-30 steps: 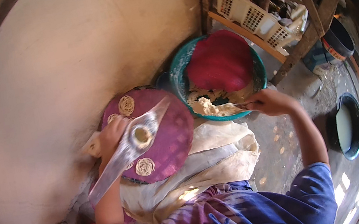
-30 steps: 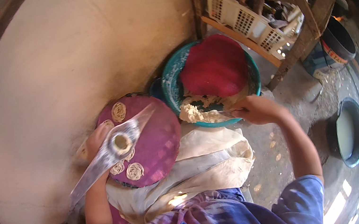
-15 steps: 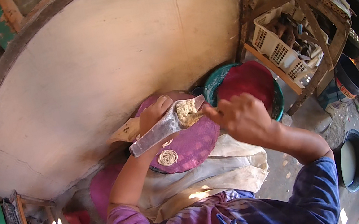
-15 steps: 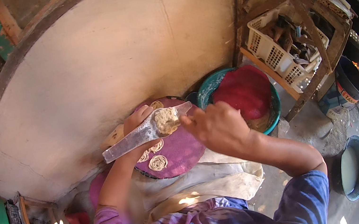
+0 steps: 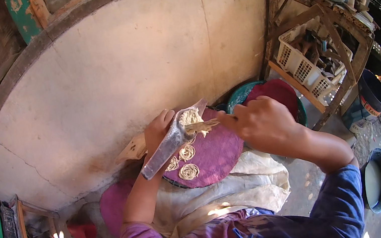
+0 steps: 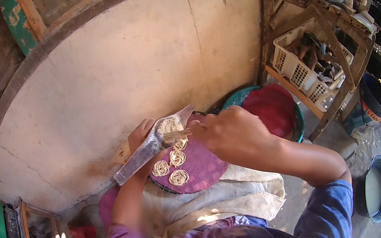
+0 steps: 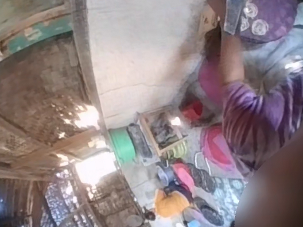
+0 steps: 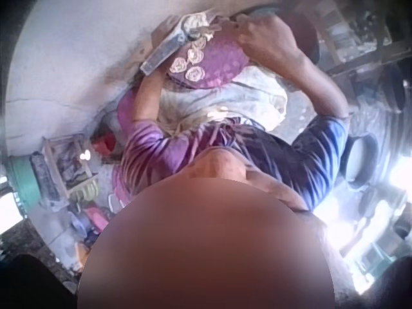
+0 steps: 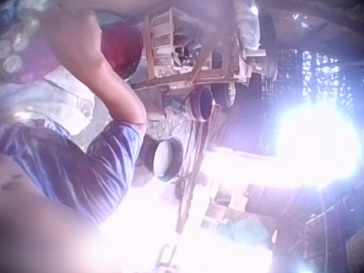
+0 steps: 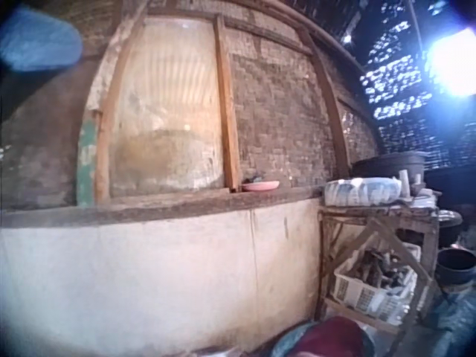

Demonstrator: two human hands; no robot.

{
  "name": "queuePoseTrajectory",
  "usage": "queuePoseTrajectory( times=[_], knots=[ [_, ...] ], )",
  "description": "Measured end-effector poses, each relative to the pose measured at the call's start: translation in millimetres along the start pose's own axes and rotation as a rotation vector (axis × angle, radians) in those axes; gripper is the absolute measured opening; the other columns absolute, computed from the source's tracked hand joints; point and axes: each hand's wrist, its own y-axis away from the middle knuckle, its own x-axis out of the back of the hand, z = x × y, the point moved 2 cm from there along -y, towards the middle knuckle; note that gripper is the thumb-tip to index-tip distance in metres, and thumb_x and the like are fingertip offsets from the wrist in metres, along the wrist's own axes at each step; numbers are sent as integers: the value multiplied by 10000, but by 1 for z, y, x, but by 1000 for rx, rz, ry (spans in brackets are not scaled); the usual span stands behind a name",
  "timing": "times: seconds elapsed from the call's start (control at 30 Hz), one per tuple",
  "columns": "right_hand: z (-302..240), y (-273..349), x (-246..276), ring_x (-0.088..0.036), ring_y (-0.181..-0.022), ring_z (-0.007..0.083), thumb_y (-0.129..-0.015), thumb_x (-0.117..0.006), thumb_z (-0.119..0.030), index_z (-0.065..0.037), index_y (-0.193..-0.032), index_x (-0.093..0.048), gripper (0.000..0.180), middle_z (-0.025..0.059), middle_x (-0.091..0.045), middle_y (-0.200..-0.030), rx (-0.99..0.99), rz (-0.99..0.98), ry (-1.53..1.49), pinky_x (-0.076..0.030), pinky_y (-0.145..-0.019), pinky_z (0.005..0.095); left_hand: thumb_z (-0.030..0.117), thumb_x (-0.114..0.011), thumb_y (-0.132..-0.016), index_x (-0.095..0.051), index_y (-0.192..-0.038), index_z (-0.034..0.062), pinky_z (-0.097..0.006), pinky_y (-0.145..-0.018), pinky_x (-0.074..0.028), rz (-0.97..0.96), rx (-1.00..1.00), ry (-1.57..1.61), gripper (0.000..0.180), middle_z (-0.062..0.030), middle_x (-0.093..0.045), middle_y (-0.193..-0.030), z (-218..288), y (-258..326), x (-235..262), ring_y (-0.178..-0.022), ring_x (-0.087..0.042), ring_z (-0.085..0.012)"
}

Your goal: The person sits on the floor and uses a handheld extruder to press dough through a nozzle, forming spiral noodles onto a pink tray. They repeatedly refill the extruder with dough from a nearby bowl and continue shaping noodles until the tray is filled.

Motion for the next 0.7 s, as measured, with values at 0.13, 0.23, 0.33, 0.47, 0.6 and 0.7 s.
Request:
queuePoseTrajectory(
  times=[0.13,0.23,0.33,0.47,0.6,0.7],
  knots=[
    [-13,-6,2,-582,-559,146,-808,-587,-142,-85,-1153,-644,355,0,-551,-685,18,-12,28,-452,-500,298,241,-725,-719,-513,-813,72,-414,-588,-493,-57,-2,-82,287,-112,-541,-773,-3,0,-2,-726,-606,-324],
    [-4,10,7,-587,-555,165,-763,-626,-146,-103,-1157,-646,397,1,-553,-687,-84,-107,-17,-460,-493,313,192,-741,-715,-600,-889,84,-407,-661,-522,63,103,-68,249,-100,-608,-833,-16,3,11,-775,-638,-299],
    [12,22,14,-589,-551,180,-734,-650,-146,-123,-1153,-659,420,2,-546,-675,-347,52,48,-466,-487,328,146,-760,-698,-631,-937,76,-392,-707,-523,113,122,-30,280,-92,-628,-878,-18,4,22,-811,-637,-288],
    [10,18,10,-593,-555,173,-742,-645,-147,-128,-1139,-669,398,8,-554,-674,-151,48,16,-463,-491,323,145,-791,-649,-635,-953,65,-373,-716,-521,44,203,58,351,-85,-626,-882,-7,1,19,-797,-630,-286],
    [-5,8,1,-619,-579,162,-809,-583,-141,-78,-1114,-637,316,15,-584,-676,-53,29,17,-466,-507,306,223,-749,-706,-597,-892,68,-381,-606,-512,17,52,-6,286,-94,-594,-827,7,-2,5,-714,-627,-304],
    [-16,5,-9,-592,-570,146,-829,-572,-137,-106,-1171,-656,353,10,-562,-682,-4,3,-27,-461,-522,296,220,-655,-800,-575,-851,77,-396,-572,-490,-44,-37,-151,172,-102,-553,-760,9,2,-9,-707,-623,-305]
  ],
)
